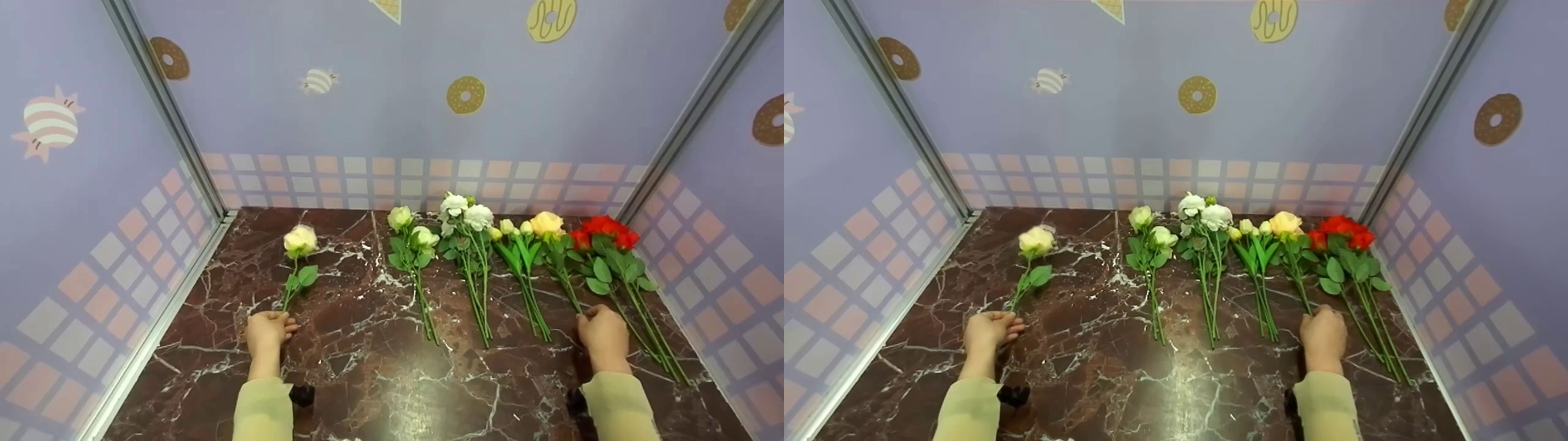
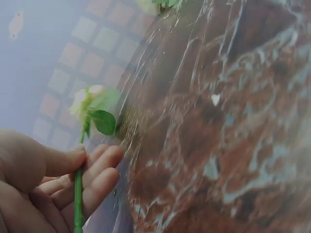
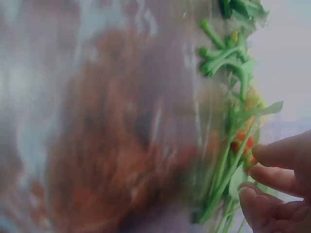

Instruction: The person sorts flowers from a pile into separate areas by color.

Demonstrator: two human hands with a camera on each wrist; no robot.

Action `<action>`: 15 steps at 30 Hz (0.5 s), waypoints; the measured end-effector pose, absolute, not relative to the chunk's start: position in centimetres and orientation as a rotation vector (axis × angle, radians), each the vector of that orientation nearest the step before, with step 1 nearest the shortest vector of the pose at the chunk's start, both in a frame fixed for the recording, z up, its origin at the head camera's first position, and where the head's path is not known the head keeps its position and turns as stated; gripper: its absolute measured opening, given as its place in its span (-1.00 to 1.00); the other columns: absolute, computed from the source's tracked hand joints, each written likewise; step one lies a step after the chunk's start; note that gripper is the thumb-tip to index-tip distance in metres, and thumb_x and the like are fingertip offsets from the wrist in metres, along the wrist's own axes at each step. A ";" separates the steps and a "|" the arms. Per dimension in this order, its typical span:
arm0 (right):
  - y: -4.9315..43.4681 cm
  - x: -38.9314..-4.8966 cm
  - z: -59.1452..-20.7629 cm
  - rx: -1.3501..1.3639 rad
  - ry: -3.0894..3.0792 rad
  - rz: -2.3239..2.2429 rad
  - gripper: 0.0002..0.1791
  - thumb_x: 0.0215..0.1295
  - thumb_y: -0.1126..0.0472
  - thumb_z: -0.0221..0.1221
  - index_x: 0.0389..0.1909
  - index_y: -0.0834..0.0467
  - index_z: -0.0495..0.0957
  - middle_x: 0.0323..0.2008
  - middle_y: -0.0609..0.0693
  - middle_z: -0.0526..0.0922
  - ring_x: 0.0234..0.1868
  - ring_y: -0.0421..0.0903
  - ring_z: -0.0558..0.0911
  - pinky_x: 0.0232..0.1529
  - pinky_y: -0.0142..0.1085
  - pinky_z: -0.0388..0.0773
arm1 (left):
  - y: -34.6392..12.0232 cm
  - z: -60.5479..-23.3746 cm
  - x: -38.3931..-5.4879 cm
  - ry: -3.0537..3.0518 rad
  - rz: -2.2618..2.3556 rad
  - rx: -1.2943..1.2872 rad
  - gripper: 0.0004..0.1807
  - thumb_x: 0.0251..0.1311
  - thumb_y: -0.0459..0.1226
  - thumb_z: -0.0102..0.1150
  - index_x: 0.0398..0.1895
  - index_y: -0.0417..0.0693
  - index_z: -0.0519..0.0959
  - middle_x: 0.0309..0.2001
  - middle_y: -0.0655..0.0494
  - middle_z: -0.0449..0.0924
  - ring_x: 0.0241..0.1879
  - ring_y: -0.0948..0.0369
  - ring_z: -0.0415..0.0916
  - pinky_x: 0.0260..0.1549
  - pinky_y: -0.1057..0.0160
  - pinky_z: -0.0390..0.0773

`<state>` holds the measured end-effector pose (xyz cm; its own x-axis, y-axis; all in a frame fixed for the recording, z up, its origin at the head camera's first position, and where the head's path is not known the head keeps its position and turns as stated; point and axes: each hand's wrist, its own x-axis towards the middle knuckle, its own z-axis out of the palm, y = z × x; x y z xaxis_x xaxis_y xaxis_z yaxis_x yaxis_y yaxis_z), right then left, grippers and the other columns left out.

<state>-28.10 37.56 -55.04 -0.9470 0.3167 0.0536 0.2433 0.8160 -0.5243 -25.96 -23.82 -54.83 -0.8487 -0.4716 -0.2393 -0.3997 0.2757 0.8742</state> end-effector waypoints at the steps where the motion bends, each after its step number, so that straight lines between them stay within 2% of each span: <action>1: 37.1 -28.1 -54.9 -0.439 -2.850 0.796 -0.60 0.47 0.18 0.12 0.07 0.46 0.55 -0.01 0.54 0.60 -0.04 0.53 0.58 -0.04 0.32 0.55 | -23.7 -54.8 -26.0 -2.433 -1.671 0.832 -0.60 0.52 -0.34 0.07 0.23 -0.54 0.51 -0.03 -0.33 0.74 -0.25 0.09 0.82 -0.33 0.29 0.78; 6: 34.5 -27.9 -54.4 -0.338 -2.766 0.784 -0.66 0.45 0.22 0.15 0.01 0.44 0.59 -0.09 0.51 0.61 -0.08 0.48 0.60 -0.06 0.30 0.54 | -22.4 -54.6 -26.4 -2.188 -1.936 0.754 -0.57 0.51 -0.38 0.07 0.25 -0.62 0.43 -0.09 -0.33 0.76 -0.30 0.15 0.82 -0.29 0.30 0.79; 10: 31.6 -27.8 -54.0 -0.239 -2.718 0.812 -0.71 0.44 0.23 0.17 -0.02 0.39 0.63 -0.12 0.43 0.67 -0.13 0.38 0.66 -0.10 0.24 0.59 | -20.2 -54.0 -26.9 -1.895 -2.211 0.660 -0.54 0.49 -0.44 0.06 0.29 -0.69 0.34 -0.16 -0.34 0.77 -0.37 0.19 0.80 -0.16 0.18 0.79; 15: 27.1 -27.7 -54.0 -0.093 -2.692 0.919 -0.77 0.41 0.26 0.21 -0.06 0.34 0.66 -0.14 0.34 0.73 -0.14 0.28 0.70 -0.09 0.17 0.64 | -16.5 -53.1 -27.4 -1.699 -2.371 0.539 -0.63 0.47 -0.44 0.09 0.18 -0.63 0.44 -0.21 -0.26 0.79 -0.36 0.21 0.80 -0.07 0.11 0.77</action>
<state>-27.74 27.06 -54.00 -0.9547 0.1543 0.2546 -0.0335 0.7940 -0.6070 -27.42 -16.47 -53.08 -0.9192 -0.3457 -0.1887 -0.0675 -0.3337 0.9402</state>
